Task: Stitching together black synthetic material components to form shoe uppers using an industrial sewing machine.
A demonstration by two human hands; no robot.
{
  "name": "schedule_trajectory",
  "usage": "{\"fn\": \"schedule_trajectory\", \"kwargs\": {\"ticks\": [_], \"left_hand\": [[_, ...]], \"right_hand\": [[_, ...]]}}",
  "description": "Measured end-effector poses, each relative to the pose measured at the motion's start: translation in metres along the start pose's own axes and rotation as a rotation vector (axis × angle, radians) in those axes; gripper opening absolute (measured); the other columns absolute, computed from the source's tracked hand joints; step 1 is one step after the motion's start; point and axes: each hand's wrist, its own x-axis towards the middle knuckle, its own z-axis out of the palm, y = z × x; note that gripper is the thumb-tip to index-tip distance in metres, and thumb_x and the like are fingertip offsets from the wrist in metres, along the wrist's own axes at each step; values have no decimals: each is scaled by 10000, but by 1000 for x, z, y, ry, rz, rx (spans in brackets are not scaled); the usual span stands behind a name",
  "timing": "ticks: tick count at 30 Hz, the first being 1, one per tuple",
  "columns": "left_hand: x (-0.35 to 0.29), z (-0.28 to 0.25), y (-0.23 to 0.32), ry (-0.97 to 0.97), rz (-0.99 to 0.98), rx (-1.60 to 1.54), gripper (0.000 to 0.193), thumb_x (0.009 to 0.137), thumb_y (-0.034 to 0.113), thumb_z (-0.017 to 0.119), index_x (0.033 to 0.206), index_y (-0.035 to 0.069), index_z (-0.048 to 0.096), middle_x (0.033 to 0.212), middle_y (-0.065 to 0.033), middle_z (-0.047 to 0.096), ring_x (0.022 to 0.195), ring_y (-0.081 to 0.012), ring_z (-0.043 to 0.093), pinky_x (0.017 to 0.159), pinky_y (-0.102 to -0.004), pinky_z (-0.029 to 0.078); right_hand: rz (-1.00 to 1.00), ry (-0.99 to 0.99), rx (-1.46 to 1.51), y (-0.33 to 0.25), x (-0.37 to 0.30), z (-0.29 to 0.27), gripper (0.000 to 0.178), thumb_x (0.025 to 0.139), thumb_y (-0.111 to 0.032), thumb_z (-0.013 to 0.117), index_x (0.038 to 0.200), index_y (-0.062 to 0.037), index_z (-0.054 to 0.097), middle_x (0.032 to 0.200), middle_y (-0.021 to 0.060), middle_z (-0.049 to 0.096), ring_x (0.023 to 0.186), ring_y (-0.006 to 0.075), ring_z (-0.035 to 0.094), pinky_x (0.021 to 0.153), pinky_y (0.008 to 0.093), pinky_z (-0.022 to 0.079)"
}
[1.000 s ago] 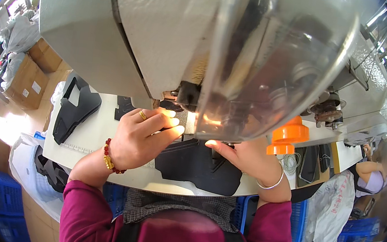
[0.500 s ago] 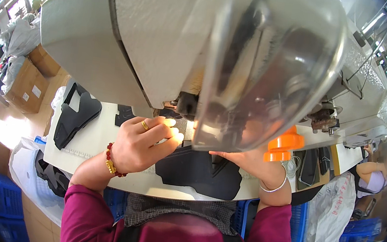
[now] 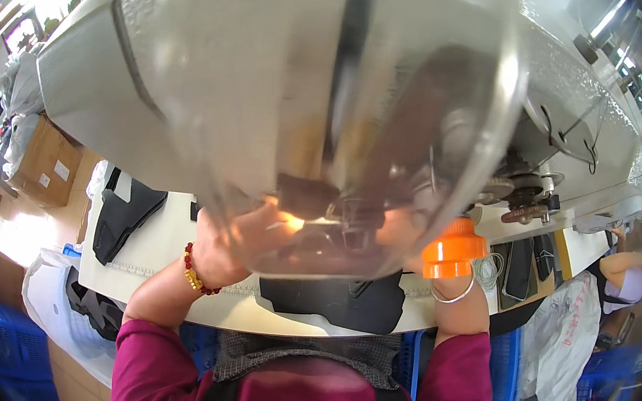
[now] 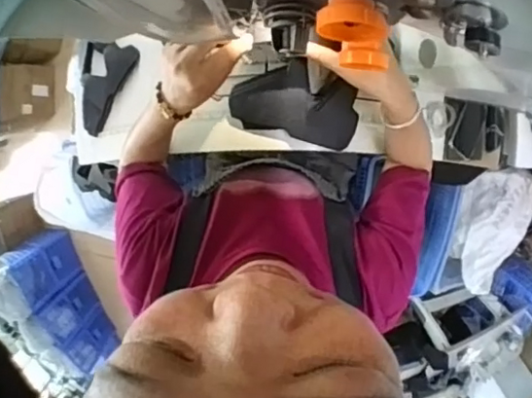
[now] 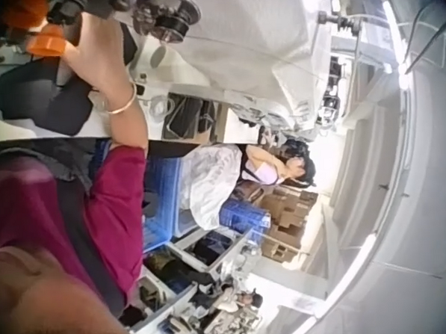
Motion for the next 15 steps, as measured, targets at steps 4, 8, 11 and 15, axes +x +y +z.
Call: {"fn": "schedule_trajectory", "kwargs": {"ticks": [4,8,11,15], "left_hand": [[-3,5,-7,79,71,19,83,759,164,759,830,129,732,921,-68,687,810,-239,678,661,-363,549],[-10,7,-11,32,15,-2,102,771,162,759,862,118,743,928,-79,686,809,-249,682,663,-374,552],[-16,5,-12,-10,-43,-19,124,783,160,759,895,107,755,934,-90,686,808,-258,685,665,-385,554],[-16,9,-13,-1,-98,-66,154,798,171,764,927,87,764,937,-103,693,771,-266,685,650,-386,558]], "right_hand": [[138,-35,146,-14,10,-4,438,818,-217,749,1226,-73,677,1167,141,707,1018,352,673,881,431,544],[135,-92,135,18,5,12,410,855,-237,721,1231,-79,680,1113,147,724,986,342,695,849,424,555],[105,-176,21,25,7,15,388,872,-233,684,1230,-83,683,1064,153,733,939,344,708,812,421,565],[118,-149,50,37,6,23,381,857,-187,657,1214,-55,671,997,158,725,877,346,704,751,425,568]]}}
